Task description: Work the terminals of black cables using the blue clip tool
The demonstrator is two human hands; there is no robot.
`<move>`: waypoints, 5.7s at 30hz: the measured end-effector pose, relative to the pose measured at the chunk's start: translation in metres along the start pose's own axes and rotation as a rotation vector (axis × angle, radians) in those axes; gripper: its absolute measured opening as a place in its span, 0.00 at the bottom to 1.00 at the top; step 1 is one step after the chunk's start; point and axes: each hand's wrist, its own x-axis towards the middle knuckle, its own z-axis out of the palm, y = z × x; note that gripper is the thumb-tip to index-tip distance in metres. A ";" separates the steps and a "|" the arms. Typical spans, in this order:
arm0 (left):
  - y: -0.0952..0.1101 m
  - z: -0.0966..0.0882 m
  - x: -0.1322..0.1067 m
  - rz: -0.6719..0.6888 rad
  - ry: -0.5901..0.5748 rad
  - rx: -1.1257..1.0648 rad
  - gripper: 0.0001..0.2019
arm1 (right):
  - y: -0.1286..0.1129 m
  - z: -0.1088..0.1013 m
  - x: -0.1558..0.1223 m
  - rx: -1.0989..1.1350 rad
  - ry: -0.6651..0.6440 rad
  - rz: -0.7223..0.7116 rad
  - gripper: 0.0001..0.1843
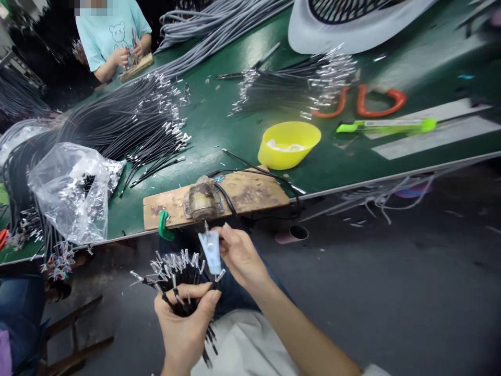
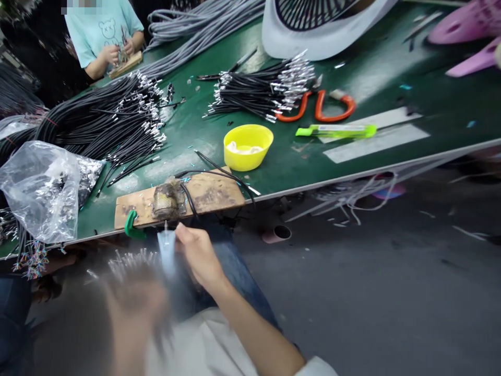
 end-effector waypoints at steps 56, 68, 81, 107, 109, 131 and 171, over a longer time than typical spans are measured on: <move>-0.044 0.000 -0.011 -0.331 -0.156 -0.216 0.15 | 0.039 -0.031 -0.056 -0.413 -0.194 -0.356 0.14; -0.049 -0.005 -0.007 -0.365 -0.249 -0.252 0.20 | 0.020 -0.031 -0.050 -0.283 -0.251 -0.142 0.16; -0.036 -0.002 -0.007 -0.253 -0.129 -0.174 0.13 | 0.024 -0.032 -0.052 -0.315 -0.277 -0.284 0.12; 0.004 0.005 0.004 0.009 0.002 -0.002 0.01 | 0.006 -0.002 -0.006 0.241 -0.270 0.168 0.24; 0.004 0.004 0.002 0.002 0.017 -0.008 0.02 | 0.011 -0.008 -0.005 0.241 -0.254 0.180 0.25; -0.037 -0.011 -0.002 -0.400 -0.283 -0.339 0.19 | 0.011 -0.031 -0.049 -0.481 -0.199 -0.417 0.16; -0.060 -0.019 0.008 -0.501 -0.455 -0.377 0.20 | 0.013 -0.028 -0.052 -0.582 -0.107 -0.474 0.11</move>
